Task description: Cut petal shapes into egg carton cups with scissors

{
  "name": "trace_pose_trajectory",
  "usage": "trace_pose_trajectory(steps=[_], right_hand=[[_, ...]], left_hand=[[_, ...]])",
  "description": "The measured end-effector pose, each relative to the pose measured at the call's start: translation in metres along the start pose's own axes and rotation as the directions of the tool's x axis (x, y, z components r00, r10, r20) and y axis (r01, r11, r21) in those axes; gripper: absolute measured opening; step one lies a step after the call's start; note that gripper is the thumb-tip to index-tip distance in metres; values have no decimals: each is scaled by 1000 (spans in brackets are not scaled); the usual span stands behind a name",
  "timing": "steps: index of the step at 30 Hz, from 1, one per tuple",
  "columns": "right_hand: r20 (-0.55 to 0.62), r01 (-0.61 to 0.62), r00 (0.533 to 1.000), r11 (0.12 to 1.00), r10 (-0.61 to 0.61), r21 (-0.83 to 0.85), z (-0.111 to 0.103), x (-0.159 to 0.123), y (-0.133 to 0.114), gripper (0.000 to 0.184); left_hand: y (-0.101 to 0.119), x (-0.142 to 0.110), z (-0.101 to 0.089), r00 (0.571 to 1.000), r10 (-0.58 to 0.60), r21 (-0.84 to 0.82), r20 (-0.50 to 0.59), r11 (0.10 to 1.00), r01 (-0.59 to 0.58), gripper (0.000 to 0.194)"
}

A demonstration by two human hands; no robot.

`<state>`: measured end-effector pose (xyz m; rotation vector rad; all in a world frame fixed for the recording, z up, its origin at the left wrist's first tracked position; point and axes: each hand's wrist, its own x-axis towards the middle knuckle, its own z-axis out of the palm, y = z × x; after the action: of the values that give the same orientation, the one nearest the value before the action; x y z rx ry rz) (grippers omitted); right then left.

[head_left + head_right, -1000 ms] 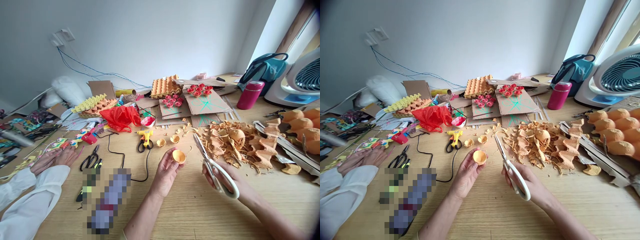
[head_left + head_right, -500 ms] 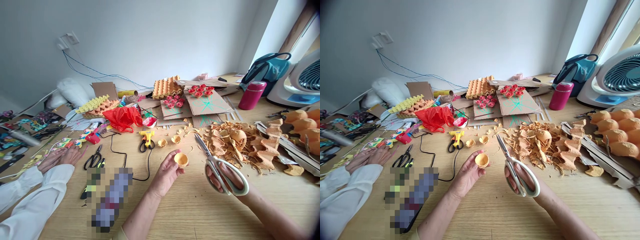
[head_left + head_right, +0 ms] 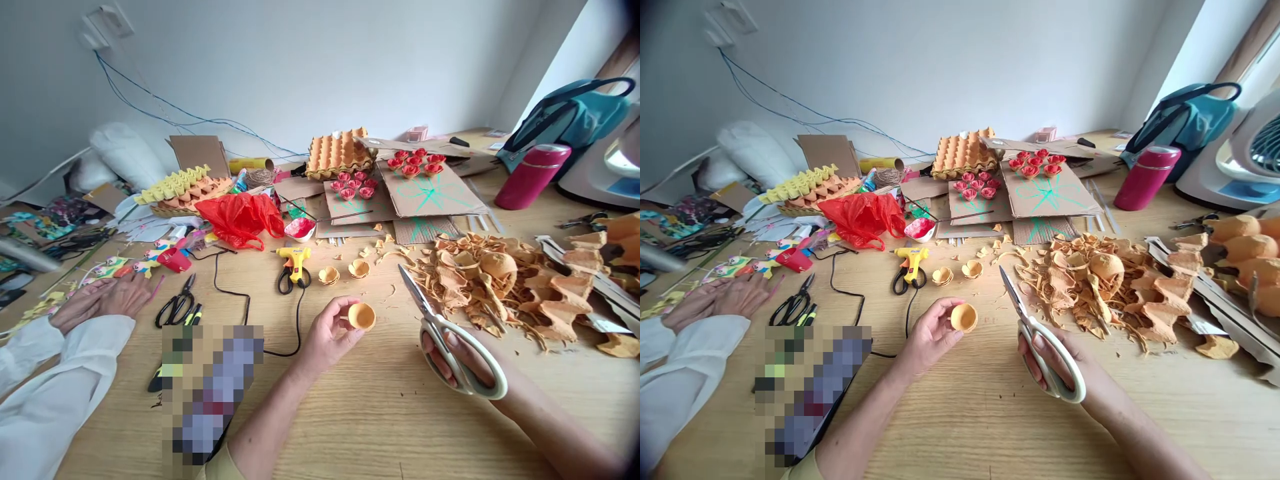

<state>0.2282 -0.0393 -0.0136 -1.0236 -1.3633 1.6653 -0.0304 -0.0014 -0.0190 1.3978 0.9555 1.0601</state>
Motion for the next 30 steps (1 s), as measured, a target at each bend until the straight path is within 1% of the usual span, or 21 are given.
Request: trace_pose_trajectory(steps=[3,7,9,11,13,17,20,22,24,26,30], right_hand=[[0,10,1000,999,-10,-38,1,2,4,43],[-15,4,1000,996,-5,-92,9,7,1,43],[-45,25,998,991,-31,-130,16,10,-3,45],[-87,62,993,983,-78,-172,24,12,-6,42],[-104,61,991,986,-78,-152,30,13,-7,45],[-99,46,993,994,-56,-101,38,12,-9,48],[-101,39,994,995,-48,-90,39,10,-10,48],[-97,31,995,997,-39,-77,39,10,-10,47],[-92,35,995,997,-41,-71,39,9,-9,45],[-82,44,995,997,-49,-62,39,9,-8,42],[-77,53,995,998,-56,-46,38,10,-7,39]], left_hand=[[4,-3,0,1000,-19,-28,19,999,20,42],[14,-8,6,993,-51,-102,111,993,63,40],[16,-10,11,989,-49,-137,142,988,68,39],[15,-13,17,987,-17,-147,162,988,42,38],[14,-17,22,985,25,-94,169,996,-9,38],[14,-20,28,981,68,116,183,989,-90,41],[19,-20,28,976,100,201,194,970,-140,45],[21,-20,27,976,104,242,191,959,-149,45],[21,-20,27,980,84,243,183,961,-128,42],[19,-20,27,983,54,202,176,975,-89,41],[16,-18,24,987,-41,32,153,999,37,39]])
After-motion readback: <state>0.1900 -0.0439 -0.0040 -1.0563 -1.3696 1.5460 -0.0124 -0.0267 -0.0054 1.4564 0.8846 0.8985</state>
